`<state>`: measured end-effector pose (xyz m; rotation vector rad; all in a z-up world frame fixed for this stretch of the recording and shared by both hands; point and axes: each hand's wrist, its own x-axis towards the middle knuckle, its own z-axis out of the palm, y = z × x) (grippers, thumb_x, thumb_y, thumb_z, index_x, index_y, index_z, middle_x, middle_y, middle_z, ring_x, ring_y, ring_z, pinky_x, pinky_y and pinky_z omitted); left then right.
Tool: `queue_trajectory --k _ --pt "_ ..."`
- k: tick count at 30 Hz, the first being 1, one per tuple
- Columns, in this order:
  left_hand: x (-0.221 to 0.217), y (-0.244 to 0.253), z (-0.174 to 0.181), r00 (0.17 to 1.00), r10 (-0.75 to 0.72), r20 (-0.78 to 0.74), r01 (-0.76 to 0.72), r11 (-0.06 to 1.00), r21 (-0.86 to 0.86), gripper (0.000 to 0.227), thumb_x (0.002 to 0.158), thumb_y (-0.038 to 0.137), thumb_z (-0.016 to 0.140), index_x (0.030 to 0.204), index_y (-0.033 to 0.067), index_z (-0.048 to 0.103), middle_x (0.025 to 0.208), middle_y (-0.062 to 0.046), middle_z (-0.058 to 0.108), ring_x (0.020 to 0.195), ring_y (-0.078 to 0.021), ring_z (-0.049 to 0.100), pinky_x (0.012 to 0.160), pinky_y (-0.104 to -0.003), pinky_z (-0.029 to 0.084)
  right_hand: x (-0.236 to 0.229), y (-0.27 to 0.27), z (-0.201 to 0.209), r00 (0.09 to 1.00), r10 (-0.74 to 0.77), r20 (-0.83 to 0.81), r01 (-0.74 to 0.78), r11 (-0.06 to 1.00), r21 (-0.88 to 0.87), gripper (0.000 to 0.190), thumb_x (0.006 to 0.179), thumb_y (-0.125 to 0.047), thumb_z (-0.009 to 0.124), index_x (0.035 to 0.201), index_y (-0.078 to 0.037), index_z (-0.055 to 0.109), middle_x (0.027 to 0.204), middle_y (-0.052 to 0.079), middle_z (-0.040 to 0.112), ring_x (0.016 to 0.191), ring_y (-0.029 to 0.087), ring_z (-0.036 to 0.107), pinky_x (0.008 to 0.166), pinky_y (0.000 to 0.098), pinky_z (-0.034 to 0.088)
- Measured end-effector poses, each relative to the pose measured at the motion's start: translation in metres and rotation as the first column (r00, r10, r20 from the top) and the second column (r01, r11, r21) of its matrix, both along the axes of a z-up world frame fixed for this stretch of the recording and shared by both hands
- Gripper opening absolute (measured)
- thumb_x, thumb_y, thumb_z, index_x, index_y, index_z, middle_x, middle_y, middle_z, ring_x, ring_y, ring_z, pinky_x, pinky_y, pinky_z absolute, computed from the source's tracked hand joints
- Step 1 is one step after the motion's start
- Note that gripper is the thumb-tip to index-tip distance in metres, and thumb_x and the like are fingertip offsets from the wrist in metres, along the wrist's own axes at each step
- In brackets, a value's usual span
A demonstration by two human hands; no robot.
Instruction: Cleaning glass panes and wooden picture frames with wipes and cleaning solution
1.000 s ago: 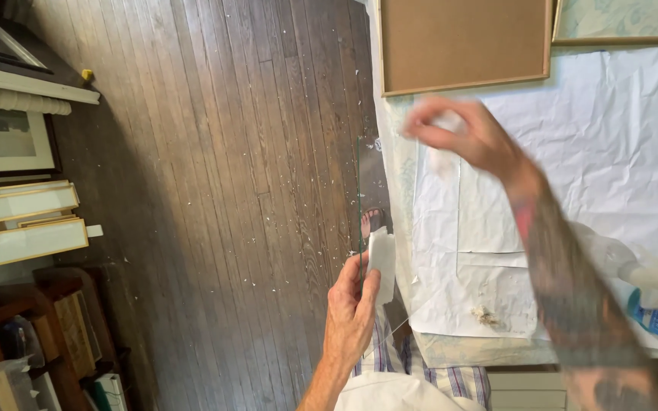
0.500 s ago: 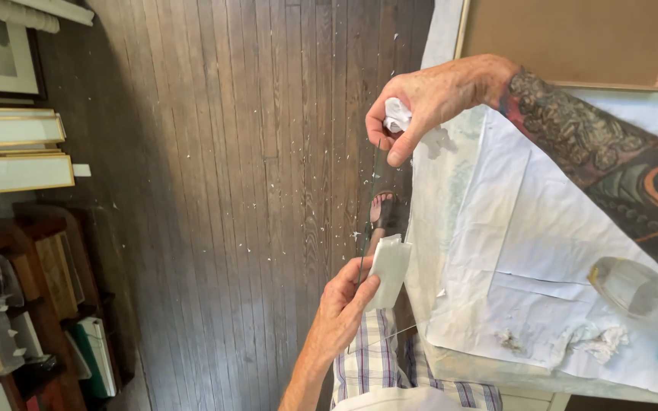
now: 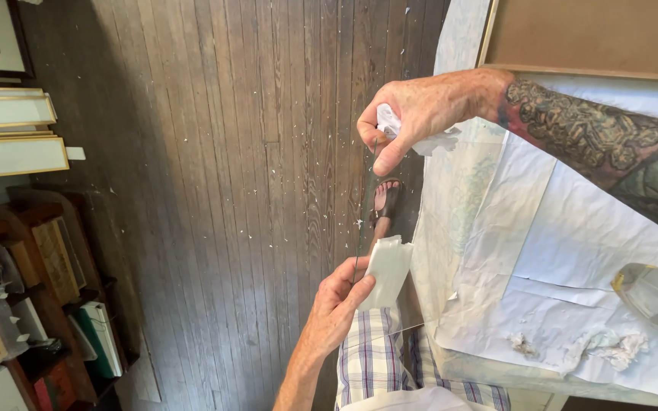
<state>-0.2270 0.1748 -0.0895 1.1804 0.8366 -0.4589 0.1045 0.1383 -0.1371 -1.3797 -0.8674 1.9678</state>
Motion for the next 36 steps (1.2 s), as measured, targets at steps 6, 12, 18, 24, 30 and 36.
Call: queue_trajectory --k 6,12,18,24,30,36 --pt "0.003 0.003 0.000 0.999 0.007 -0.037 -0.007 1.000 -0.001 0.034 0.099 0.031 0.055 0.124 0.0107 0.069 0.101 0.003 0.074 0.087 -0.0090 0.065 0.085 -0.027 0.052 -0.005 -0.001 -0.013 0.988 -0.052 -0.148 0.075 0.985 0.155 0.060 0.082 -0.003 0.084 0.062 -0.016 0.029 0.069 0.000 0.046 0.064 0.011 0.045 0.058 0.0259 0.031" --pt "-0.001 0.000 -0.001 0.999 0.040 -0.008 -0.040 0.999 -0.035 0.034 0.100 0.031 0.057 0.123 0.0091 0.069 0.103 0.001 0.074 0.087 -0.0090 0.067 0.084 -0.026 0.054 -0.011 -0.002 -0.015 0.983 -0.130 -0.133 0.131 0.991 0.003 0.045 0.076 -0.001 0.087 0.076 -0.014 0.044 0.068 -0.002 0.057 0.059 0.008 0.047 0.053 0.0266 0.038" --pt "-0.001 0.001 -0.001 0.998 -0.011 -0.056 0.011 1.000 0.000 0.036 0.099 0.035 0.057 0.123 0.0121 0.071 0.082 0.005 0.067 0.070 -0.0059 0.056 0.073 -0.023 0.047 -0.012 -0.007 -0.014 0.982 -0.134 -0.130 0.142 0.988 0.055 0.038 0.078 -0.005 0.084 0.068 -0.012 0.048 0.071 0.000 0.056 0.063 0.011 0.060 0.056 0.0266 0.039" --pt "0.000 0.001 -0.002 0.999 0.047 0.002 -0.047 0.998 -0.045 0.036 0.100 0.032 0.056 0.125 0.0088 0.068 0.108 -0.002 0.076 0.094 -0.0125 0.071 0.088 -0.030 0.057 -0.017 -0.011 -0.020 0.974 -0.205 -0.094 0.215 0.970 0.113 0.059 0.077 -0.007 0.086 0.061 -0.018 0.030 0.069 -0.004 0.046 0.089 0.012 0.060 0.073 0.0273 0.041" --pt "-0.003 -0.001 -0.003 0.999 0.047 -0.008 -0.047 0.998 -0.041 0.033 0.100 0.031 0.058 0.122 0.0093 0.070 0.096 0.003 0.072 0.081 -0.0068 0.062 0.080 -0.024 0.050 -0.016 -0.009 -0.010 0.979 -0.178 -0.095 0.183 0.982 0.040 0.039 0.076 -0.008 0.085 0.067 -0.013 0.047 0.071 -0.001 0.059 0.061 0.011 0.060 0.058 0.0278 0.039" --pt "-0.004 -0.002 -0.005 0.999 0.039 -0.007 -0.039 0.999 -0.017 0.035 0.100 0.033 0.058 0.124 0.0100 0.070 0.100 0.003 0.073 0.085 -0.0079 0.065 0.083 -0.026 0.052 -0.017 -0.009 -0.003 0.978 -0.188 -0.095 0.190 0.982 0.014 0.034 0.078 -0.008 0.083 0.066 -0.012 0.051 0.072 0.001 0.059 0.062 0.012 0.061 0.059 0.0265 0.040"
